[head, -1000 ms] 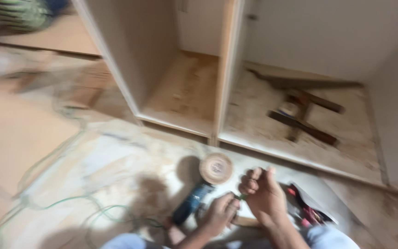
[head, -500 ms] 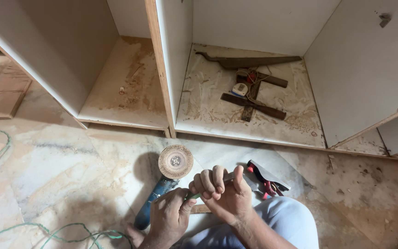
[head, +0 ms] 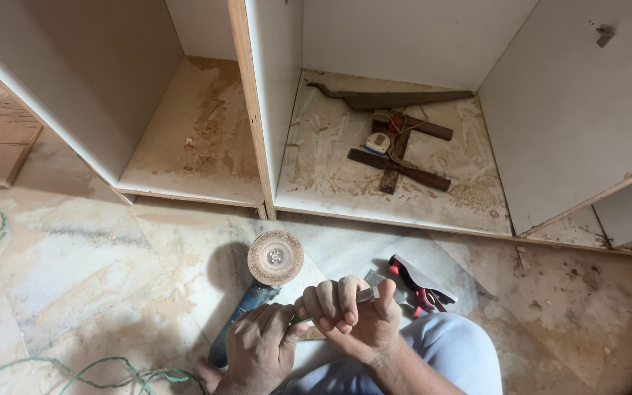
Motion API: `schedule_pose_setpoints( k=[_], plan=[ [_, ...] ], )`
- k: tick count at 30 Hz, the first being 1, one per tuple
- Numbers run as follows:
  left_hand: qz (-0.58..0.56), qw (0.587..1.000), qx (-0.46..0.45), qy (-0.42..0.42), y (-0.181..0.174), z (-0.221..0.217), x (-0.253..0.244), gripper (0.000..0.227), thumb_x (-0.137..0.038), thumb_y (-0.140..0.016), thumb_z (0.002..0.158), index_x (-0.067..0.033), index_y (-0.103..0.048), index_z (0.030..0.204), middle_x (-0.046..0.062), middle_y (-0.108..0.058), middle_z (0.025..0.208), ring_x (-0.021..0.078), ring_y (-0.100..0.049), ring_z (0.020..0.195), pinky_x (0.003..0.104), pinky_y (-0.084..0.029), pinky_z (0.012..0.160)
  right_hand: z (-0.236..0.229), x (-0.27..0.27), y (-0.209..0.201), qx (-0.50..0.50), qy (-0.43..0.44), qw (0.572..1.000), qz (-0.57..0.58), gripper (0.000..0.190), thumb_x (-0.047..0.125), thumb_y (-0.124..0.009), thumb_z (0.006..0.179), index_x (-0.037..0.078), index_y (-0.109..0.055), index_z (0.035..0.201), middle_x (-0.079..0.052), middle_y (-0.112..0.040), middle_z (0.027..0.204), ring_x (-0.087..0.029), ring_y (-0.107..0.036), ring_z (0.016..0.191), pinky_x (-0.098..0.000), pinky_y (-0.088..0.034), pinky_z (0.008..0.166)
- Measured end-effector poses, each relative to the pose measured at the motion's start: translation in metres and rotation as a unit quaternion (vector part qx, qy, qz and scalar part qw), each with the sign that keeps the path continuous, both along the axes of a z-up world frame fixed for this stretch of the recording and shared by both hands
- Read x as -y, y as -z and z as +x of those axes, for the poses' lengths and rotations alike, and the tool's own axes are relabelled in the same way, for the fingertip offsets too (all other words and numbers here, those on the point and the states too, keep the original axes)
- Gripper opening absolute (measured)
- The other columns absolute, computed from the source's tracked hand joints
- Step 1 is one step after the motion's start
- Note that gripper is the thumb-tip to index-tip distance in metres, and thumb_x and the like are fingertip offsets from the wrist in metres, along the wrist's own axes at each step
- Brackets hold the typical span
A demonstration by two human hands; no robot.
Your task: The person sharpens a knife and a metal tool using a powered grinding wheel, then hits the tool with a hammer.
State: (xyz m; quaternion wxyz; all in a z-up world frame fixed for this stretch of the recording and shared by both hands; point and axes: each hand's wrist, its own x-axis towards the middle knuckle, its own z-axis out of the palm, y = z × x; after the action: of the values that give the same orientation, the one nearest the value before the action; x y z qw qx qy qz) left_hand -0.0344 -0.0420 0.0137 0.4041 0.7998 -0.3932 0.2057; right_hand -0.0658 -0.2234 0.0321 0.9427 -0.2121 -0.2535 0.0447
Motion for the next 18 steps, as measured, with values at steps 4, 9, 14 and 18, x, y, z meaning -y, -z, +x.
schedule_pose_setpoints(
  k=[4,9,14,18],
  plan=[
    [0.014,1.000,0.003,-0.010,-0.0010,-0.0007,-0.0009,0.033,-0.034,-0.058,0.102,-0.0040,-0.062,0.090,0.007,-0.062,0.069,0.0244,-0.067,0.064,0.040,-0.054,0.055,-0.0013,0.0015,0.0030,-0.001,-0.005,1.000,0.009,0.065,0.068,-0.046,0.101,0.009,-0.067,0.083,-0.003,-0.052,0.072,-0.021,-0.053,0.090,-0.0459,-0.040,0.109],
    [0.007,1.000,0.025,-0.004,-0.0039,-0.0005,-0.0021,0.032,-0.034,-0.057,0.104,-0.0040,-0.062,0.093,0.007,-0.063,0.074,0.0242,-0.068,0.069,0.039,-0.055,0.059,-0.0022,0.0032,0.0030,-0.007,-0.029,0.999,0.025,0.058,0.063,-0.050,0.102,0.010,-0.069,0.086,-0.003,-0.052,0.076,-0.021,-0.053,0.092,-0.0472,-0.038,0.114],
    [0.015,1.000,0.014,-0.004,-0.0007,0.0004,-0.0027,0.030,-0.032,-0.057,0.103,-0.0044,-0.063,0.093,0.007,-0.063,0.071,0.0252,-0.068,0.066,0.040,-0.055,0.058,-0.0010,0.0046,-0.0002,-0.016,-0.048,0.998,0.033,0.060,0.063,-0.051,0.101,0.008,-0.071,0.090,-0.005,-0.054,0.077,-0.022,-0.054,0.093,-0.0518,-0.040,0.111],
    [0.007,0.998,-0.064,-0.014,0.0057,0.0014,0.0002,0.028,-0.031,-0.058,0.103,-0.0051,-0.066,0.097,0.009,-0.068,0.070,0.0272,-0.070,0.062,0.039,-0.054,0.053,-0.0002,0.0064,0.0041,-0.119,-0.015,0.992,0.026,0.063,0.064,-0.048,0.100,0.005,-0.070,0.094,-0.007,-0.057,0.081,-0.026,-0.056,0.092,-0.0496,-0.040,0.113]
  ],
)
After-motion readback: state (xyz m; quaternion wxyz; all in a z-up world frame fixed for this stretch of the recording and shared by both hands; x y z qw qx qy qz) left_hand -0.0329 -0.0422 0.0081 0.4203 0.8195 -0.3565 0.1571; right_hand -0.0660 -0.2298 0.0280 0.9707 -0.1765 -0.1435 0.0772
